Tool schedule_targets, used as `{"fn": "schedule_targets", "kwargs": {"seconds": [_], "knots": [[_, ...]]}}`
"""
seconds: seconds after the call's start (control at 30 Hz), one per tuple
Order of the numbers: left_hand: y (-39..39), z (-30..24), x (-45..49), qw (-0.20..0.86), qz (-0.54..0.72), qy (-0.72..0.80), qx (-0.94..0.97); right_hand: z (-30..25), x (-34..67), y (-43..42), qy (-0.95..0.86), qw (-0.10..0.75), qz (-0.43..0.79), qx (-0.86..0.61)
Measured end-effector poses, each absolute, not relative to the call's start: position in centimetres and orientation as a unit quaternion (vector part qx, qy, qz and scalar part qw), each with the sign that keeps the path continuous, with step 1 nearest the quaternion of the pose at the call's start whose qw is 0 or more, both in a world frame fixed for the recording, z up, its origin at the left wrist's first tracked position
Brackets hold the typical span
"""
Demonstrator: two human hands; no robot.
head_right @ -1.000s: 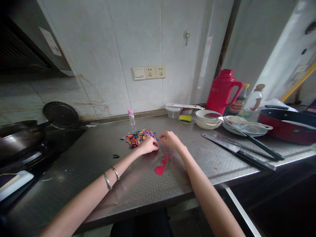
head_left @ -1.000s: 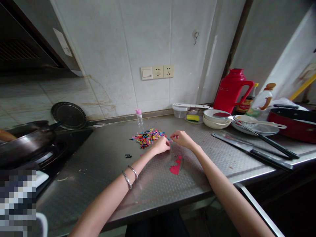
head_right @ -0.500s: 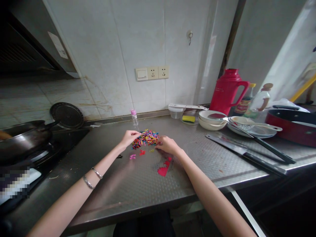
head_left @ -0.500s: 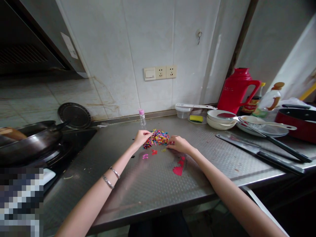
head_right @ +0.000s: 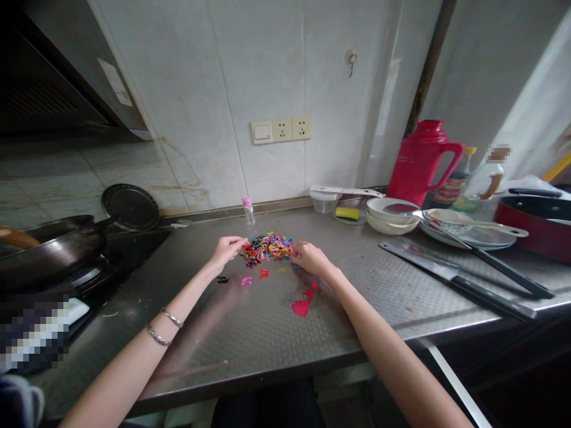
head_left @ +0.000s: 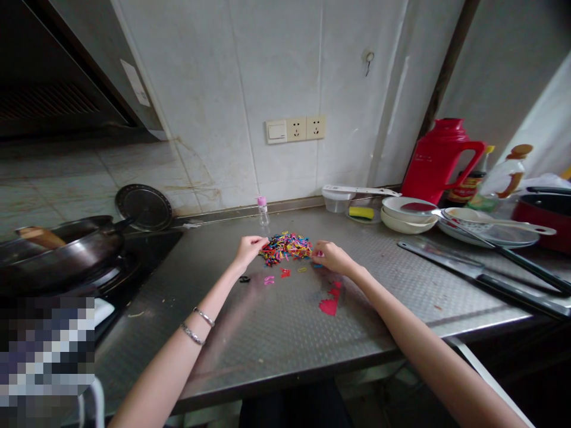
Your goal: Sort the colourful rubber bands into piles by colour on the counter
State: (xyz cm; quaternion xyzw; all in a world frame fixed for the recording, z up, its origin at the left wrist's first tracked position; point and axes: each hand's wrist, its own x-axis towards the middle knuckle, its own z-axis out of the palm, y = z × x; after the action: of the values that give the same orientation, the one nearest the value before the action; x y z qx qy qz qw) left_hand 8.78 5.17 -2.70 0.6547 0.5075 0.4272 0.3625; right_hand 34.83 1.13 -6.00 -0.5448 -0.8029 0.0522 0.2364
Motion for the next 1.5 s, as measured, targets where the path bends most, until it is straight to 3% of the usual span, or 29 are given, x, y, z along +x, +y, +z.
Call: {"fn": "schedule_targets", "kwargs": {"seconds": [0.53,0.77,1.1,1.5], "knots": [[5.3,-2.7,7.7,0.375,0.421,0.506,0.653,-5.1,37.1,0.8,-0.801,0.217,0.128,-0.543],[5.8,-3.1,7.2,0.373,0.428,0.495,0.658,-5.2,38.6,1.4,-0.759,0.28,0.077,-0.582],[5.7,-2.1,6.8,0.358,0.424,0.502,0.663,-6.8,38.5,2.1,-0.766,0.235,0.083,-0.592],[6.1,-1.5,5.6,0.333,0.381,0.51,0.696,-5.6,37.1,1.8,-0.767,0.282,0.063,-0.573]]}}
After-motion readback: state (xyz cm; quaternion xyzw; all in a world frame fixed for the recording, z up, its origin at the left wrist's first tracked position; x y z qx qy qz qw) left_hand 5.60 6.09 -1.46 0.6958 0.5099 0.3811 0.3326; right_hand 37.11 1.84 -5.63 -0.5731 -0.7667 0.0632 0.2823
